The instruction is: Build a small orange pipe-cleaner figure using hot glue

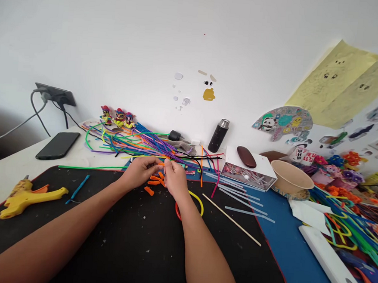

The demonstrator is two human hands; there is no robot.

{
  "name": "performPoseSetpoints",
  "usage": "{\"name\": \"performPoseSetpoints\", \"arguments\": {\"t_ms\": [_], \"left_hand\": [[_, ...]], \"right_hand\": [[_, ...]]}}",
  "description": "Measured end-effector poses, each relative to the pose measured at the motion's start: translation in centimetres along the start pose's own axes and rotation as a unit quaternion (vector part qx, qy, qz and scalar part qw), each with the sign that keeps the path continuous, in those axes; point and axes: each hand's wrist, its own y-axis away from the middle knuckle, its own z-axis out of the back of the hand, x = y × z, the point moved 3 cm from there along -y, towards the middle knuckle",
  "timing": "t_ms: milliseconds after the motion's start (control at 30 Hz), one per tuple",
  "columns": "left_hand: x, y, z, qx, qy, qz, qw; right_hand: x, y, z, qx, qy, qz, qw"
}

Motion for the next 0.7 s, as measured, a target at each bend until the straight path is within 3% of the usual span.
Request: {"name": "performPoseSetpoints", "arguments": {"t_ms": [200, 400, 700], "left_hand": [[-0.3, 0.0, 0.3, 0.011, 0.032, -0.01, 0.999], [0.6, -0.2, 0.0, 0.004, 0.117, 0.043, 0.992], [1.3, -0.4, -0.5, 0.016, 0.161, 0.099, 0.982]], "right_hand": [[-0.1, -0.1, -0.1, 0.013, 0.003, 0.016, 1.0], [0.1, 0.0, -0.1, 0.012, 0.011, 0.013, 1.0], [-0.1, 0.2, -0.4, 0.016, 0.028, 0.01, 0.999]]}}
